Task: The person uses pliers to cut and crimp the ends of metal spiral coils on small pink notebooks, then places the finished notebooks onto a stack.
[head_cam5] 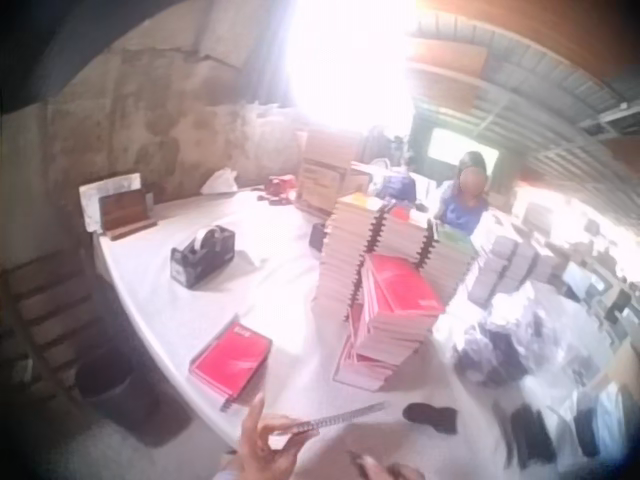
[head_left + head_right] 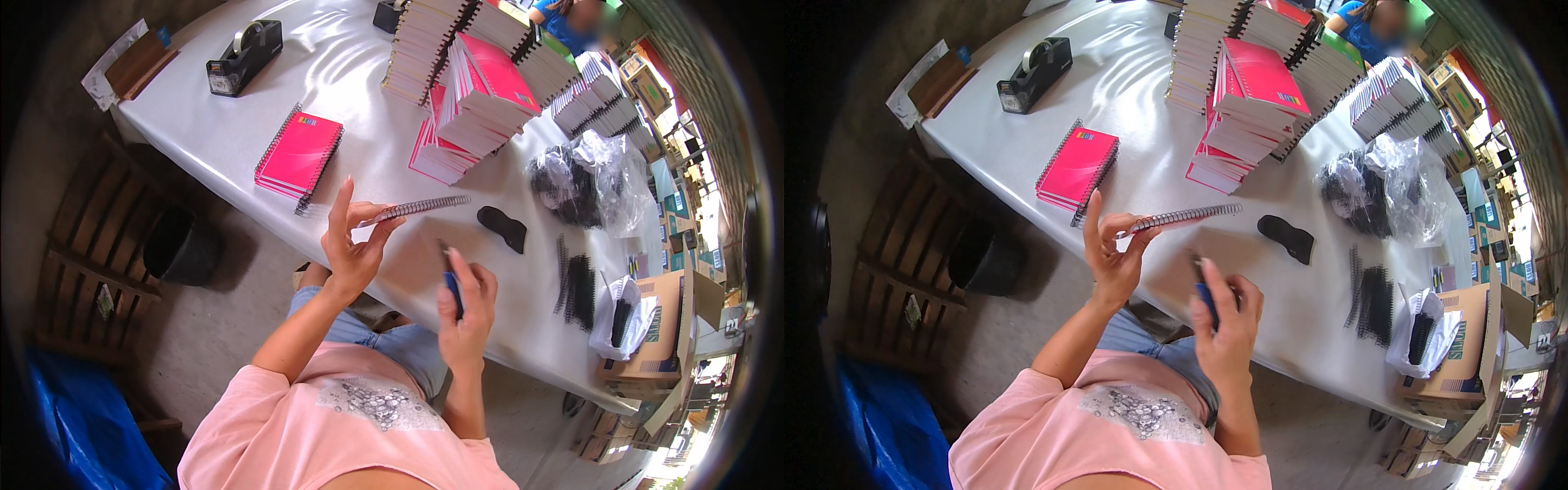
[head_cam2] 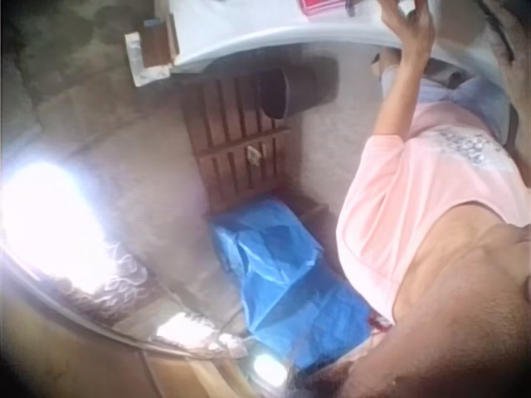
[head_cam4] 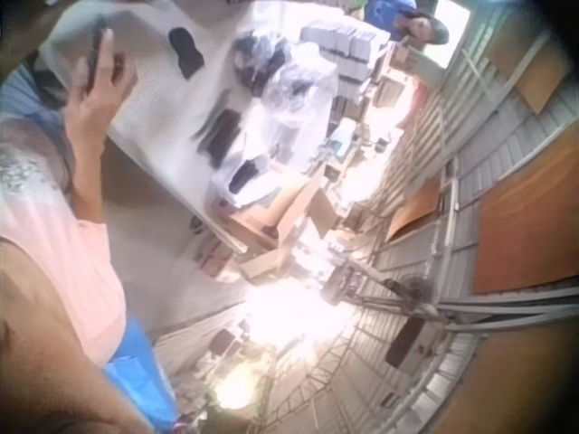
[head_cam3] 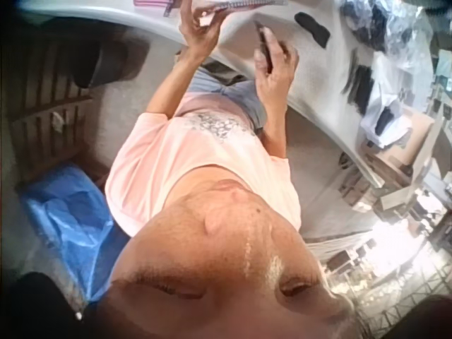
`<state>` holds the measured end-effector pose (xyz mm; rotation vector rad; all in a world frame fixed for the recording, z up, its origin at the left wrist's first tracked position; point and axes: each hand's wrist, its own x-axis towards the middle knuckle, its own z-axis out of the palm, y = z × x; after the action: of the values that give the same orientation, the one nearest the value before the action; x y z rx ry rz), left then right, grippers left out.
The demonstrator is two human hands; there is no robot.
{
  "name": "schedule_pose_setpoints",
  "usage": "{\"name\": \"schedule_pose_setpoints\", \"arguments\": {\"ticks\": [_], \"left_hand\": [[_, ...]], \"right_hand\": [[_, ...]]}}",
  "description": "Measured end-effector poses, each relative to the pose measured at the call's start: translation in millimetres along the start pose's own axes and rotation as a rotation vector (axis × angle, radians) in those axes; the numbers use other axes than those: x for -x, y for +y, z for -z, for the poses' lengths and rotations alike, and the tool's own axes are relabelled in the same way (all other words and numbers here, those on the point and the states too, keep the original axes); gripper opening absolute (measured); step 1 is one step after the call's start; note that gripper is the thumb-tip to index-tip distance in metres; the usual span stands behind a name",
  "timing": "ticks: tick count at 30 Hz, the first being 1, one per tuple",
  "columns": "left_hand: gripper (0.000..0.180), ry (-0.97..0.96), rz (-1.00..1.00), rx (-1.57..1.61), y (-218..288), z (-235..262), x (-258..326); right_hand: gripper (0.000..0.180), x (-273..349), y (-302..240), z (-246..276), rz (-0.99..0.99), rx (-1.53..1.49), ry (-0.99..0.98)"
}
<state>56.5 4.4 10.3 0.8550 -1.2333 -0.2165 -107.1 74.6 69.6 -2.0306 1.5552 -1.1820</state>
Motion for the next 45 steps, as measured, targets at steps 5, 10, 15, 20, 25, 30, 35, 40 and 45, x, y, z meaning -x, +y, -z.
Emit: {"name": "schedule_pose_setpoints", "arguments": {"ticks": [5, 10, 15, 20, 25, 30, 35, 40, 45], "left_hand": [[0.091, 0.020, -0.110, 0.007, 8, -3, -5], [0.087, -0.011, -0.218, -0.120, 5, 3, -5], [0.081, 0.038, -0.291, -0.113, 1, 2, -3], [0.068, 0.201, 0.065, 0.120, 5, 2, -5], [0.041, 0.320, 0.329, 0.249, 11, 17, -20], [0.028, 0.358, 0.478, 0.406, 17, 31, -20], [0.028, 0.333, 0.423, 0.342, 20, 57, -40], [0.024, 0.193, 0.322, -0.388, -12, 107, -69], [0.023, 0.057, 0.432, -0.705, -53, 121, -59]], "right_hand": [[0.035, -22, -27, -8, 0.203, 0.199, 0.026], [0.038, -20, -23, -12, 0.192, 0.148, -0.122], [0.046, -14, -10, -11, -0.622, -1.178, -0.639], [0.043, -7, 9, -19, -0.247, -0.423, -0.399], [0.051, 7, 51, -5, -0.227, 0.609, -0.260], [0.055, -39, 17, -33, -0.051, 0.229, -0.108], [0.048, -107, -15, -87, -0.092, -0.873, -0.040], [0.042, -173, -33, -139, -0.084, -0.720, -0.238], [0.039, -198, 5, -203, 0.171, -0.138, -0.321]]}}
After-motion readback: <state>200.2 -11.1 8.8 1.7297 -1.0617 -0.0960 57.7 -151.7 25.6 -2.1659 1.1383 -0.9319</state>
